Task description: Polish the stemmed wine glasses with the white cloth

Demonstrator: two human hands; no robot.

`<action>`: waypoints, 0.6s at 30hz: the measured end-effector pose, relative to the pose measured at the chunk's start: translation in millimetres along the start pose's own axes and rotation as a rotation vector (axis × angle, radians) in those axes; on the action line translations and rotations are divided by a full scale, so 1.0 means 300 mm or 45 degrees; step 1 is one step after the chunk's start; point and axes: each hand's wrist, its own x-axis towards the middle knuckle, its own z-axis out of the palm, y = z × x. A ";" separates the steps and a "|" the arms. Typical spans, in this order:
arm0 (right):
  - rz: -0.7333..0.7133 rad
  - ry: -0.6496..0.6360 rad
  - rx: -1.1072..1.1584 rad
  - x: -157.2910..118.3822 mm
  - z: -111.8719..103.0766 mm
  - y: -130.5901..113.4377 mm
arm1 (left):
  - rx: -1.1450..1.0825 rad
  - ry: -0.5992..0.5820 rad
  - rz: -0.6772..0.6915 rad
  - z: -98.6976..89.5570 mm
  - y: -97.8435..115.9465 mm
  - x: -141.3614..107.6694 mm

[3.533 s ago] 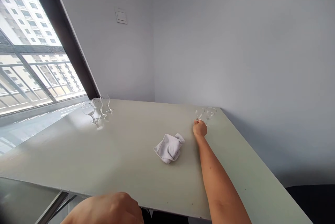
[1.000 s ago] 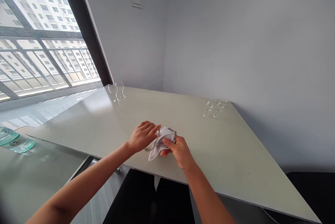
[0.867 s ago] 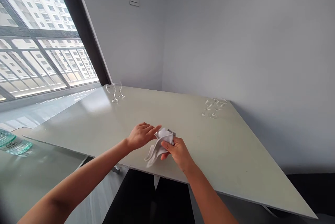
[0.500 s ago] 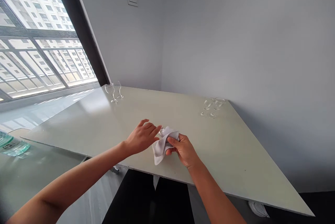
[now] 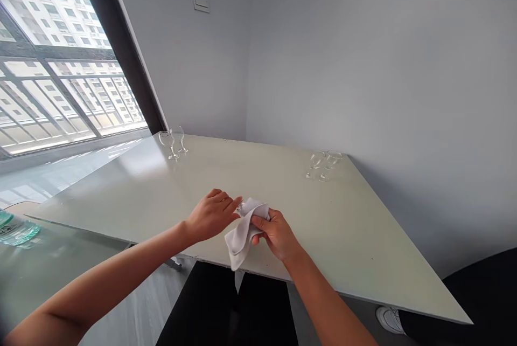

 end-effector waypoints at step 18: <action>-0.785 0.151 -1.524 -0.050 -0.096 -0.125 | -0.928 -0.464 -0.655 0.004 -0.089 -0.025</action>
